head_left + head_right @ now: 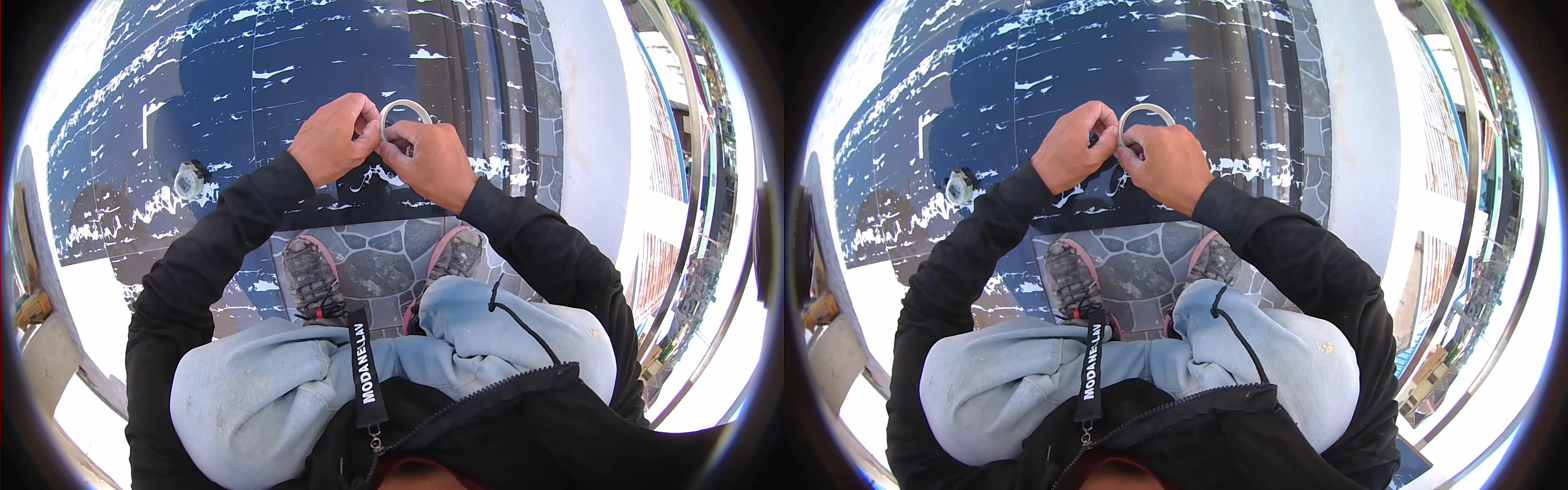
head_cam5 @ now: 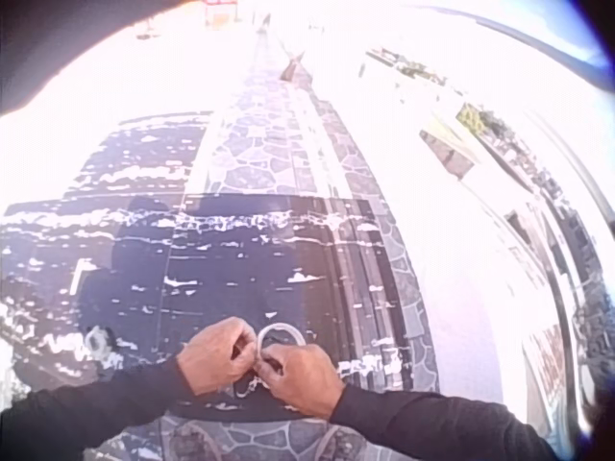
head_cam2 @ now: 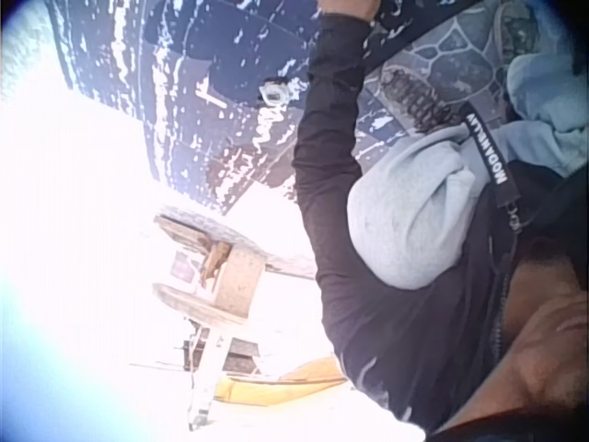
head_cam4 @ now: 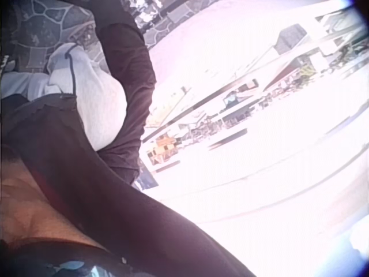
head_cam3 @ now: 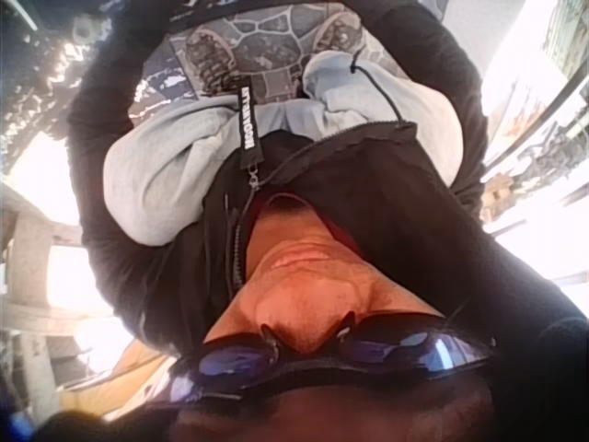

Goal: Measuring a rooftop structure and black panels with a tape measure and marking specific points with white adhesive tape.

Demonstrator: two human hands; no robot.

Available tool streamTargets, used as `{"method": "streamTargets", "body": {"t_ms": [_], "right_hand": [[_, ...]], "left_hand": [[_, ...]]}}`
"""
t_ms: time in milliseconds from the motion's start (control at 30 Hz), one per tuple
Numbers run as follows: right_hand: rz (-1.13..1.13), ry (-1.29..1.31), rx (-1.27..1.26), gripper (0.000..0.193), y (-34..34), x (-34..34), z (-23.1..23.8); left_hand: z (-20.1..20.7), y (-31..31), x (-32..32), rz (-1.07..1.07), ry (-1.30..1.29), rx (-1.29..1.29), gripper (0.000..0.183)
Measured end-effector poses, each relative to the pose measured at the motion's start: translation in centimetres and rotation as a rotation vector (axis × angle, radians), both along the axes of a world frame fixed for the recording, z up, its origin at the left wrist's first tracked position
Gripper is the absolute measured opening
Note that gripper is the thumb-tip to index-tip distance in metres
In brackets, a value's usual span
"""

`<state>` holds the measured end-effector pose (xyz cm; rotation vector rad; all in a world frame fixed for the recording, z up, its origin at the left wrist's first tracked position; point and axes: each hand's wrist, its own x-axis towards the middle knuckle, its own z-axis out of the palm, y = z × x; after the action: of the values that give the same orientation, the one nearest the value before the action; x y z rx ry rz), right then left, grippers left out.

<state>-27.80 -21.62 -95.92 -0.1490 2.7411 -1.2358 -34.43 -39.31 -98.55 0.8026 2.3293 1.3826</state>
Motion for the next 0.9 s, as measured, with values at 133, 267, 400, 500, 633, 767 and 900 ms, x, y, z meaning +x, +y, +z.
{"method": "streamTargets", "body": {"t_ms": [133, 267, 400, 500, 633, 767, 900], "right_hand": [[0.003, 0.021, -0.009, 0.016, 0.0, 0.2, -0.2], [-0.041, -0.013, -0.065, 0.014, -0.2, 0.1, 0.0], [-0.078, -0.014, -0.100, 0.015, -0.3, -0.7, -0.1], [-0.088, -0.023, -0.113, 0.018, -0.3, -1.1, 0.2], [-0.095, -0.103, -0.106, 0.020, -0.4, -1.1, 0.7], [-0.114, -0.029, -0.115, 0.019, -0.3, -1.2, -0.1], [-0.111, -0.029, -0.077, 0.019, -0.2, -1.4, -0.3]], "left_hand": [[-0.2, 0.1, -0.3, -0.067, -0.014, -0.052, 0.012], [-0.1, 0.3, 0.2, -0.010, 0.005, -0.021, 0.013], [-0.4, 0.0, 0.3, 0.066, 0.062, 0.002, 0.013], [-0.7, -0.3, 0.3, 0.082, 0.010, 0.072, 0.012], [-0.6, -0.4, 0.0, 0.132, -0.128, 0.198, 0.021], [-0.2, 0.0, 0.7, 0.129, -0.065, 0.172, 0.025], [-1.0, 0.3, 0.5, 0.196, -0.216, 0.205, 0.023]]}}
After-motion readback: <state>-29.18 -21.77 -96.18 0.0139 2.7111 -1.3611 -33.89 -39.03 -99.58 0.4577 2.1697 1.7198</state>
